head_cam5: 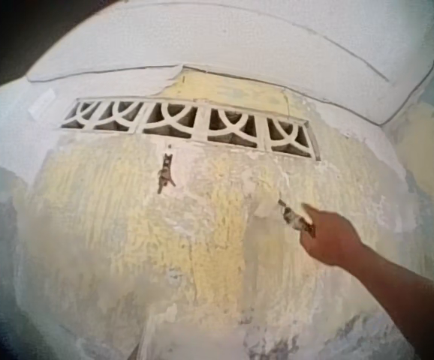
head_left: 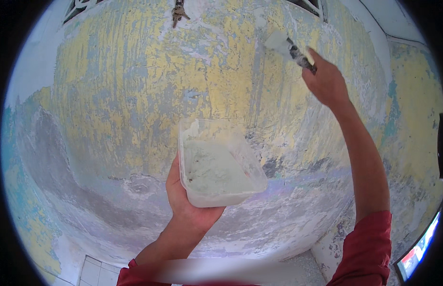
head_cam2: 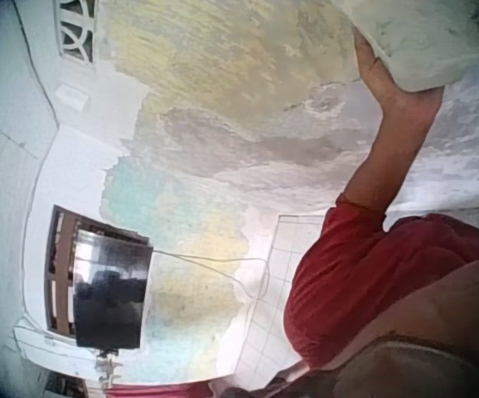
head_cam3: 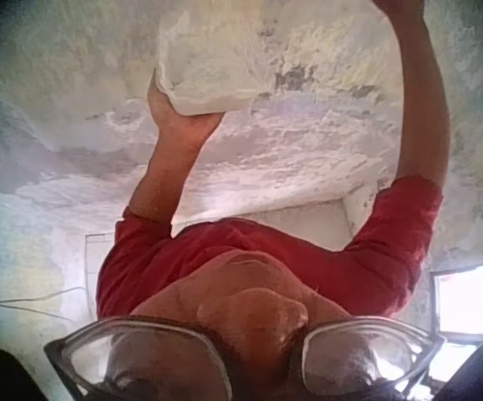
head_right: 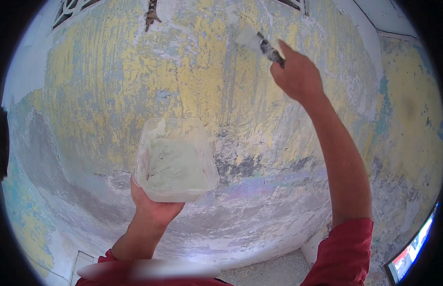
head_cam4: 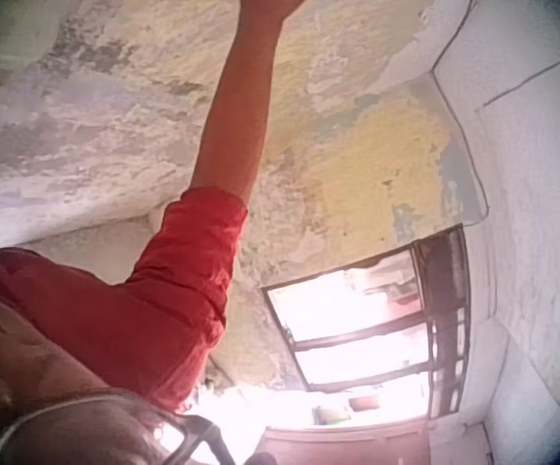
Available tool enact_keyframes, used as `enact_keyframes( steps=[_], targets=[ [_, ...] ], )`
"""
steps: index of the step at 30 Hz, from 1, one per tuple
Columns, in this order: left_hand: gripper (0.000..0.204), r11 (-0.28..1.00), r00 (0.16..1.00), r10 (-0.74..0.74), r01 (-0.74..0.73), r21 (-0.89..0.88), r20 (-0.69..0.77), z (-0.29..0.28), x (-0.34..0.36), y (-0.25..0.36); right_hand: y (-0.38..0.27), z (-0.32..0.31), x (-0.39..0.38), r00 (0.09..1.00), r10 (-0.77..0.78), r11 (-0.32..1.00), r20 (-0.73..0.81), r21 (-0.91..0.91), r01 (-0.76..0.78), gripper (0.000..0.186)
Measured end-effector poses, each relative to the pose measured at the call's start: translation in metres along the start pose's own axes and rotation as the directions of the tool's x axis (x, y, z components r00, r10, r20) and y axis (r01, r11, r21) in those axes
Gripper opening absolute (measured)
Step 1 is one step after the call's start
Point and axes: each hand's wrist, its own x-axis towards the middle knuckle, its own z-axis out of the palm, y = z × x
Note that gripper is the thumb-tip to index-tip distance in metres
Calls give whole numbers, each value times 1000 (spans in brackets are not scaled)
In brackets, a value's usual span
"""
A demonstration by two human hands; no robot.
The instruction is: The person applies wall putty from a plastic container to a damaged indoor wall using a scraper tool.
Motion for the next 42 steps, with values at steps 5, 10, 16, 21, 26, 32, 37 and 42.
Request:
enact_keyframes(
  steps=[5, 10, 16, 21, 26, 32, 37, 42],
  targets=[
    [55, 1000, 998, -4, 4, 1, -63, 4, -10, 3, -6, -21, 53, 964, -217, 972, -155, -130, 197, 41],
    [54, 1000, 999, -2, 2, 12, -41, -4, -10, 8, -24, 1, 99, 913, -354, 845, -203, -488, 218, 46],
    [54, 999, 999, 24, -23, 36, -41, -16, 0, 9, 22, 70, 72, 956, -280, 815, 84, -507, 283, 67],
    [55, 1000, 990, -11, 13, 9, -142, -19, -1, 17, 66, 53, -25, 959, -221, 855, 177, -438, 278, 68],
    [54, 999, 993, -44, 43, -13, -111, -15, -1, 17, 34, -5, -18, 988, -125, 949, 86, -279, 145, 59],
    [55, 999, 996, -40, 39, -18, -78, -13, -3, 8, -28, -30, 104, 948, -318, 848, -14, -451, 278, 61],
    [51, 1000, 1000, -13, 13, -17, -4, -32, -1, 15, -30, -30, 128, 950, -267, 779, 162, -543, 312, 49],
    [51, 998, 999, -49, 49, -41, -2, -33, 1, 16, 21, -14, 87, 953, -208, 844, 219, -452, 288, 64]
  ],
)
